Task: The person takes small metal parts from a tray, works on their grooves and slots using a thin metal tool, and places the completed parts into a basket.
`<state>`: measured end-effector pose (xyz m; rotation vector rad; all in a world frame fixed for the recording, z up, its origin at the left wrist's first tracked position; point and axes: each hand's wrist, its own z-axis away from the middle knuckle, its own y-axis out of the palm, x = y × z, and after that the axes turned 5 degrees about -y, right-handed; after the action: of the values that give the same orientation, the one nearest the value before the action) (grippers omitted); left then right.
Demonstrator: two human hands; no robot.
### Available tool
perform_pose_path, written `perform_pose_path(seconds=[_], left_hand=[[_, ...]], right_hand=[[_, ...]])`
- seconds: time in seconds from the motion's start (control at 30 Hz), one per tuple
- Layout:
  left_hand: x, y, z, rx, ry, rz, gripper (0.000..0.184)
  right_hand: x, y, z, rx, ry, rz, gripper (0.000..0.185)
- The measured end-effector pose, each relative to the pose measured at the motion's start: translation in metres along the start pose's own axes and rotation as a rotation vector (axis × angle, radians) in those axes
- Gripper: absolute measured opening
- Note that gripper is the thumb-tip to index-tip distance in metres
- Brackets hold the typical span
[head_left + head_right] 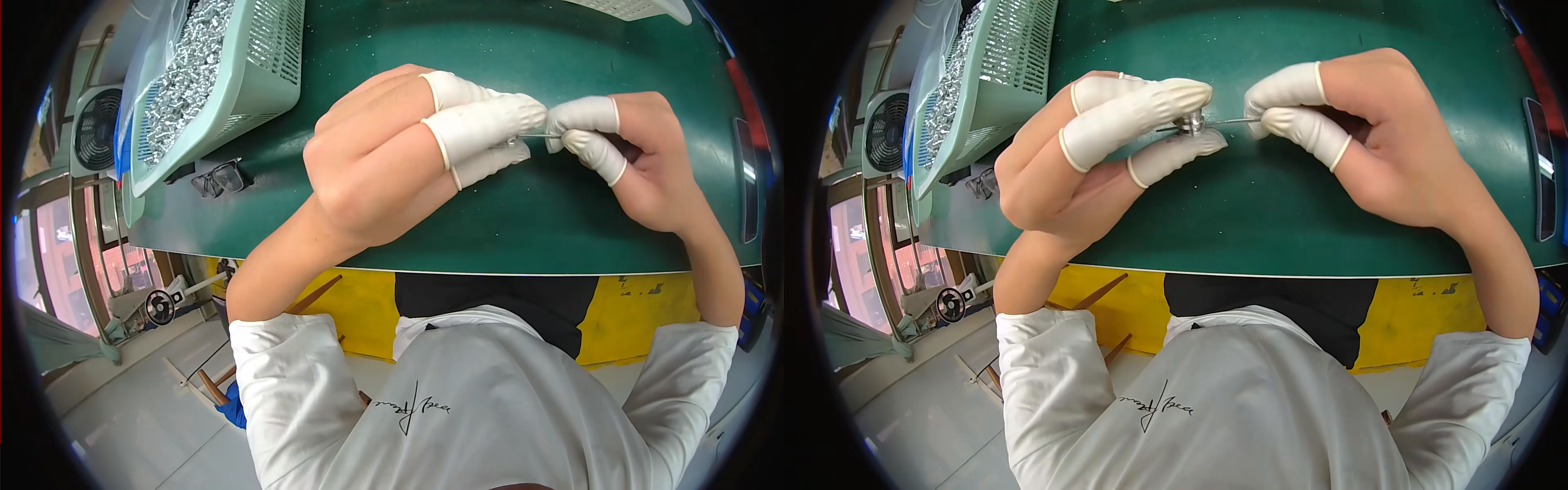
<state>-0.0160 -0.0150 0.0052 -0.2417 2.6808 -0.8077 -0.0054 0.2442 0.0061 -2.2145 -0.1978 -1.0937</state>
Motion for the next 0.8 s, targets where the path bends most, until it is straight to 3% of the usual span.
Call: perform_pose_path(seconds=[0.07,0.37,0.6,0.8], left_hand=[[0.005,0.004,0.001,-0.02,0.037,-0.005,0.04],[0.001,0.016,0.001,-0.082,0.066,0.014,0.043],[-0.008,0.012,-0.002,-0.024,-0.15,0.033,0.044],[-0.003,0.012,-0.005,0.031,-0.083,0.165,0.043]], right_hand=[[-0.003,0.004,-0.005,0.067,-0.006,0.075,0.01],[0.011,0.017,0.004,-0.038,-0.099,0.143,0.018],[0.01,0.021,0.002,-0.027,-0.004,0.178,0.015],[0.013,0.019,0.003,0.024,0.068,0.056,0.015]])
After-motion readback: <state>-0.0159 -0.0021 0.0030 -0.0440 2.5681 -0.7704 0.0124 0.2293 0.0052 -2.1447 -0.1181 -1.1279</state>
